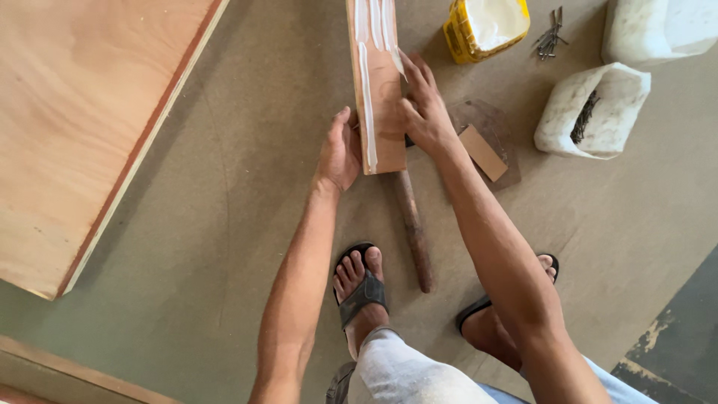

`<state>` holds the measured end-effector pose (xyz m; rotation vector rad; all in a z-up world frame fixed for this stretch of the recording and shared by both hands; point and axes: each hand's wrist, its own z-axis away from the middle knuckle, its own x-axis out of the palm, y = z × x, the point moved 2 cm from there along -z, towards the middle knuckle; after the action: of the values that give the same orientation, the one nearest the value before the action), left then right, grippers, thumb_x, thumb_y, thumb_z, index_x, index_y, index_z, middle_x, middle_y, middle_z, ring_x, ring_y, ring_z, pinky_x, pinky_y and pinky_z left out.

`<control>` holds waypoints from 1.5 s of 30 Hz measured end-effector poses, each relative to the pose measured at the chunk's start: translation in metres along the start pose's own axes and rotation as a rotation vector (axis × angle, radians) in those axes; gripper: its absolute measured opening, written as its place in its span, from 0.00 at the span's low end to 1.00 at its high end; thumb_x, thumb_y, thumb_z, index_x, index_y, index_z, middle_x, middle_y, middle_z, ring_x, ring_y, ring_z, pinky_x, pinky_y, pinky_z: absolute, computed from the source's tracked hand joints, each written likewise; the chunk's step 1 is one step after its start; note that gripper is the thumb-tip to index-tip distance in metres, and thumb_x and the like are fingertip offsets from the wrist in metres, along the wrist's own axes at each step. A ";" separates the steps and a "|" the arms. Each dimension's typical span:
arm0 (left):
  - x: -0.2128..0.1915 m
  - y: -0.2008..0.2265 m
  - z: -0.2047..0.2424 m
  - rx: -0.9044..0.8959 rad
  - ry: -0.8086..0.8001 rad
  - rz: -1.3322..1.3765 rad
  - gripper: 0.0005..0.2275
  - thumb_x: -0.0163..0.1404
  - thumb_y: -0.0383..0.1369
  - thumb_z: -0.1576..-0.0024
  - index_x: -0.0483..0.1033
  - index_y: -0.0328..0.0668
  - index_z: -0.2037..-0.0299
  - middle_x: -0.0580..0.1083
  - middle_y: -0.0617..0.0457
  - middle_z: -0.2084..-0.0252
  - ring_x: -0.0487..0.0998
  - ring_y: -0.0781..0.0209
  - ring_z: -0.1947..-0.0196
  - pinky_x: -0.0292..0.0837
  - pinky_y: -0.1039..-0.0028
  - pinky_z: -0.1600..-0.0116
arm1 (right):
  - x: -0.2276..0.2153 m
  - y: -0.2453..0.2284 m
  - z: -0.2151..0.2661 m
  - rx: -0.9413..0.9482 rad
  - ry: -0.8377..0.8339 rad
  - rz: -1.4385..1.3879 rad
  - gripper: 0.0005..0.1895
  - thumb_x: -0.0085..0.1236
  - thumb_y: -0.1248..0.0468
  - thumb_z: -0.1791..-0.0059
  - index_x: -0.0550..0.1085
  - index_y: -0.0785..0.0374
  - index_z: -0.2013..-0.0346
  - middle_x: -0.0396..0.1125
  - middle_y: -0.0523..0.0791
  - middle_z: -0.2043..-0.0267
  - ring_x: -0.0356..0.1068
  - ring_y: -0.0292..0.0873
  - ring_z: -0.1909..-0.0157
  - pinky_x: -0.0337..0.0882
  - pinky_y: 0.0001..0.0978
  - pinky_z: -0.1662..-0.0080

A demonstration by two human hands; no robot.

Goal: The person hammers nails into a wooden plank, applies glue to the plank, and attaches it to a larger wooden board. The person uses a hammer and nails to secure the plank in place.

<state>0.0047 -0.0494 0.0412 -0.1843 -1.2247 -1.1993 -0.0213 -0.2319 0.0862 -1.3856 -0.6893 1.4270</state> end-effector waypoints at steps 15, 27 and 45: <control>-0.001 -0.001 -0.001 -0.011 -0.002 0.010 0.33 0.38 0.52 0.35 0.58 0.30 0.30 0.68 0.39 0.33 0.70 0.50 0.35 0.63 0.58 0.29 | 0.012 0.018 0.054 -0.018 -0.087 0.237 0.41 0.46 0.63 0.52 0.54 0.50 0.22 0.38 0.57 0.18 0.38 0.64 0.18 0.46 0.56 0.24; -0.003 -0.002 0.001 0.000 0.035 -0.025 0.34 0.42 0.53 0.38 0.59 0.30 0.31 0.70 0.40 0.35 0.70 0.53 0.34 0.62 0.61 0.28 | 0.025 0.001 0.141 -0.161 -0.067 0.456 0.44 0.51 0.61 0.52 0.50 0.55 0.21 0.31 0.60 0.18 0.31 0.65 0.18 0.39 0.62 0.24; -0.005 -0.004 -0.002 0.002 0.043 -0.043 0.33 0.42 0.53 0.37 0.61 0.30 0.32 0.70 0.41 0.36 0.71 0.53 0.36 0.63 0.61 0.30 | -0.123 0.004 -0.028 0.144 0.201 0.824 0.47 0.69 0.44 0.51 0.58 0.46 0.22 0.36 0.61 0.21 0.29 0.71 0.21 0.38 0.68 0.24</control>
<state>0.0039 -0.0495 0.0343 -0.1307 -1.1974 -1.2331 -0.0131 -0.3511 0.1258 -1.7569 0.1585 1.8673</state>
